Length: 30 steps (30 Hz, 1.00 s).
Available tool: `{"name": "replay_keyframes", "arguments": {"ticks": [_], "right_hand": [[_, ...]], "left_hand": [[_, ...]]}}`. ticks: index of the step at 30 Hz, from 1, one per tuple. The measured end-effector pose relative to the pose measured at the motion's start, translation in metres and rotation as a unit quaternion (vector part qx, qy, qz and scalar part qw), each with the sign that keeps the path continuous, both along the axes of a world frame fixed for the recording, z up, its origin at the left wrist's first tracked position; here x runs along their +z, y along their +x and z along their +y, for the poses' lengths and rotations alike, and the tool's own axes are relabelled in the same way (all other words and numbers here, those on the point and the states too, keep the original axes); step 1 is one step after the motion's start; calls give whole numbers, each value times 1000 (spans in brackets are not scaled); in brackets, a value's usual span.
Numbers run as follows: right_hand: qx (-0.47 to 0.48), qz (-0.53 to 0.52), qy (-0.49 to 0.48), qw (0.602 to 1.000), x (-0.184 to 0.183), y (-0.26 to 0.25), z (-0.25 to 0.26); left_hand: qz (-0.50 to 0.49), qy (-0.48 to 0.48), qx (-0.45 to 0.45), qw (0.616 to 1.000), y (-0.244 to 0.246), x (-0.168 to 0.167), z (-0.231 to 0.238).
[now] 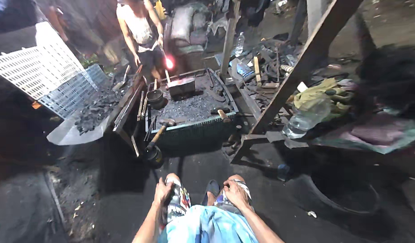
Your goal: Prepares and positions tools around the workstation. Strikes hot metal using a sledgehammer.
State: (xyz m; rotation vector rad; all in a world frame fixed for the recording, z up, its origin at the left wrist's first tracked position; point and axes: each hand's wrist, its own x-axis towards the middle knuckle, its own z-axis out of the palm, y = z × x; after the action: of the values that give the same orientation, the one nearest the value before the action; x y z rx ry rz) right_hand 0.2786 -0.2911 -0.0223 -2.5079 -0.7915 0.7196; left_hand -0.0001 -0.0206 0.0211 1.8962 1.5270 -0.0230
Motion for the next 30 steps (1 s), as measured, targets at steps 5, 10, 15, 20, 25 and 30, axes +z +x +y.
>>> {"name": "replay_keyframes", "arguments": {"ticks": [5,10,15,20,25,30], "right_hand": [[4,1,11,1000,7,-4,-8],[11,0,-2,1000,0,-5,3],[24,19,-66,997,-1,8,23],[25,72,-114,991,-2,25,42],[17,183,-95,978,4,69,107],[-7,188,-70,980,44,128,206]], "left_hand": [[-24,-8,31,999,1,49,42],[-30,36,29,998,21,81,96],[4,121,-45,992,68,77,170],[146,194,-123,962,149,32,260],[257,122,-111,952,239,-41,358],[293,52,-73,952,273,-58,397]]}}
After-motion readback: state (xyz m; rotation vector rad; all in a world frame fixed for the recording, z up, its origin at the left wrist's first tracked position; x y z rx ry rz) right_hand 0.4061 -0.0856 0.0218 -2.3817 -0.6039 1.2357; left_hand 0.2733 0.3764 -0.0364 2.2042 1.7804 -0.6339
